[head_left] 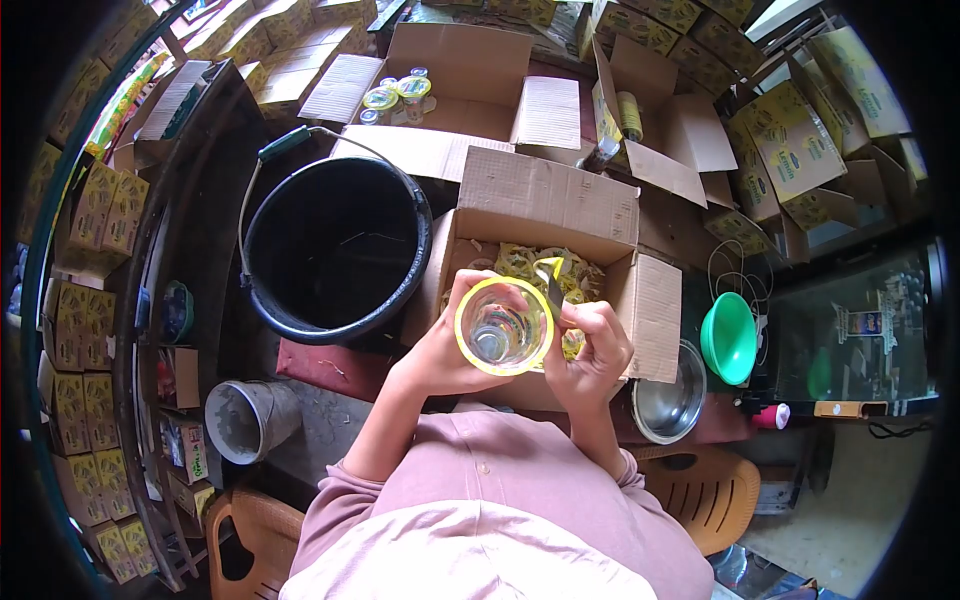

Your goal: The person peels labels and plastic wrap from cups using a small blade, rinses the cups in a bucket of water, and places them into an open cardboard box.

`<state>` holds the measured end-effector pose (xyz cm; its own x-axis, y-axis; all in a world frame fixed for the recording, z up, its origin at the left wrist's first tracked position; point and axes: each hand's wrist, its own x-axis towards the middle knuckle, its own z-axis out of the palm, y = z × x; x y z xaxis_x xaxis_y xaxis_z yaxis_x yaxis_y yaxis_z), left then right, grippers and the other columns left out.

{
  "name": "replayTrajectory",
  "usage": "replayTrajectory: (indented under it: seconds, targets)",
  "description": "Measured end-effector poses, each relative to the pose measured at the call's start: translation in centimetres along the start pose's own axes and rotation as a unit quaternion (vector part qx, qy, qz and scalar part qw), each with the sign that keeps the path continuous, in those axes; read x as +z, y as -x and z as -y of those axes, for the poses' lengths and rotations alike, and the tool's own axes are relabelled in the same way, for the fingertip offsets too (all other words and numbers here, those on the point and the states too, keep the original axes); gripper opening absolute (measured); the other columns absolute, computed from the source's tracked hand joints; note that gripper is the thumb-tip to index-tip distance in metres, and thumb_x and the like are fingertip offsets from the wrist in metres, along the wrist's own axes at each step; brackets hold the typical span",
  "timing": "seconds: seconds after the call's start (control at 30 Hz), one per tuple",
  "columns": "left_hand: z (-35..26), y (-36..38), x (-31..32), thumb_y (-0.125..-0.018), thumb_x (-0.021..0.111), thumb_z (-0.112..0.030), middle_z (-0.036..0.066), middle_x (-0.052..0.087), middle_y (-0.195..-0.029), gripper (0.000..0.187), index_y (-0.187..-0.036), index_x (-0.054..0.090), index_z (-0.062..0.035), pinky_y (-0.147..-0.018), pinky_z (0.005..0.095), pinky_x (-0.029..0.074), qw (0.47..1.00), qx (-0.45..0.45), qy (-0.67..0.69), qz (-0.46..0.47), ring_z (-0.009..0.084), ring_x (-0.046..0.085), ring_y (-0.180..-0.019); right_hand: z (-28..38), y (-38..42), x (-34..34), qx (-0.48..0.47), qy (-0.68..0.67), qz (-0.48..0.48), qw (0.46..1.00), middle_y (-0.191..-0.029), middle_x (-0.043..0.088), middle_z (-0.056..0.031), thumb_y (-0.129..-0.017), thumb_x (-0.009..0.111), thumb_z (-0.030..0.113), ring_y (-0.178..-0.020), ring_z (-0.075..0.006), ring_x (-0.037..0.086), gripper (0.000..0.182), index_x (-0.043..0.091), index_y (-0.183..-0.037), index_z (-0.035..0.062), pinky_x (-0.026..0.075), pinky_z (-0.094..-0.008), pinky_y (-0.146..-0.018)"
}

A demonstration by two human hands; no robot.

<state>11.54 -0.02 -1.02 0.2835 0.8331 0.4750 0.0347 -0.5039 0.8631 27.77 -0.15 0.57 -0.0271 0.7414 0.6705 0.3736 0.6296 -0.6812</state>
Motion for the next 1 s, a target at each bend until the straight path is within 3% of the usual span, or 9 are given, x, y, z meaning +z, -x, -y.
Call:
replayTrajectory:
  seconds: [0.1, 0.17, 0.33, 0.37, 0.5, 0.6, 0.67, 1.0]
  targets:
    - [0.7, 0.2, 0.2, -0.059, 0.077, -0.011, 0.009, 0.041, -0.106, 0.07, -0.115, 0.036, -0.0017, -0.086, 0.0293, 0.043, 0.994, -0.038, 0.099, 0.033, 0.0176, 0.05, -0.099, -0.2, 0.0, 0.1, -0.002, 0.003, -0.004, 1.0, -0.068, 0.057, -0.007, -0.062, 0.065, -0.009, -0.056, -0.0134, 0.056, 0.025, 0.06, -0.084, 0.0018, 0.045, -0.0233, -0.05]
    - [0.7, 0.3, 0.1, -0.058, 0.077, -0.012, 0.01, 0.038, -0.107, 0.069, -0.114, 0.037, -0.0023, -0.086, 0.0307, 0.042, 0.995, -0.029, 0.088, 0.026, 0.0188, 0.048, -0.102, -0.2, 0.1, 0.0, 0.003, -0.006, -0.002, 1.0, -0.069, 0.057, -0.0068, -0.062, 0.066, -0.008, -0.056, -0.0134, 0.056, 0.025, 0.06, -0.084, 0.0018, 0.045, -0.0232, -0.05]
    - [2.1, 0.2, 0.6, -0.059, 0.074, -0.012, 0.01, 0.036, -0.107, 0.072, -0.119, 0.035, -0.0047, -0.09, 0.0327, 0.04, 0.995, 0.048, 0.082, -0.014, 0.0225, 0.042, -0.108, 0.1, 0.1, 0.4, 0.009, 0.013, -0.035, 0.999, -0.068, 0.056, -0.007, -0.064, 0.066, -0.007, -0.055, -0.0135, 0.056, 0.021, 0.059, -0.082, 0.0012, 0.045, -0.023, -0.049]
    - [2.8, 0.4, 0.9, -0.062, 0.073, -0.01, 0.01, 0.037, -0.106, 0.072, -0.121, 0.032, -0.0056, -0.092, 0.0334, 0.038, 0.988, 0.054, 0.141, -0.021, 0.0227, 0.042, -0.109, 0.2, 0.2, 0.4, 0.016, 0.015, -0.046, 0.999, -0.068, 0.056, -0.0071, -0.065, 0.066, -0.006, -0.055, -0.0135, 0.056, 0.02, 0.059, -0.082, 0.0011, 0.045, -0.023, -0.049]
    - [2.0, 0.3, 0.8, -0.067, 0.07, -0.008, 0.012, 0.04, -0.112, 0.072, -0.125, 0.028, -0.0054, -0.096, 0.0353, 0.035, 0.976, -0.042, 0.215, -0.019, 0.0217, 0.042, -0.111, 0.4, 0.6, 0.1, 0.017, 0.03, -0.027, 0.999, -0.074, 0.052, -0.0072, -0.067, 0.063, -0.008, -0.063, -0.012, 0.053, 0.022, 0.055, -0.086, -0.0022, 0.045, -0.0217, -0.055]
    - [2.0, 0.4, 1.0, -0.069, 0.068, -0.008, 0.014, 0.04, -0.116, 0.071, -0.127, 0.026, -0.0038, -0.098, 0.0349, 0.033, 0.97, -0.047, 0.236, -0.018, 0.0215, 0.041, -0.113, 0.5, 0.6, 0.4, 0.012, 0.042, -0.047, 0.998, -0.072, 0.053, -0.0071, -0.066, 0.064, -0.007, -0.06, -0.0124, 0.053, 0.021, 0.056, -0.085, -0.0012, 0.044, -0.0225, -0.053]
    - [1.9, 0.4, 1.1, -0.071, 0.065, -0.007, 0.016, 0.04, -0.118, 0.069, -0.127, 0.025, -0.0023, -0.099, 0.0353, 0.032, 0.971, -0.047, 0.232, -0.017, 0.022, 0.04, -0.115, 0.4, 0.6, 0.6, 0.006, 0.053, -0.065, 0.997, -0.068, 0.055, -0.0067, -0.065, 0.066, -0.006, -0.055, -0.0132, 0.054, 0.021, 0.059, -0.083, 0.0013, 0.044, -0.0234, -0.048]
    - [1.4, 0.5, 1.2, -0.068, 0.062, -0.007, 0.012, 0.04, -0.114, 0.066, -0.125, 0.03, -0.0009, -0.098, 0.0351, 0.034, 0.98, -0.065, 0.189, -0.028, 0.0214, 0.04, -0.112, 0.3, 0.2, 0.9, -0.025, 0.089, -0.057, 0.994, -0.07, 0.056, -0.0072, -0.064, 0.065, -0.008, -0.056, -0.014, 0.055, 0.024, 0.061, -0.085, 0.0016, 0.045, -0.0237, -0.049]
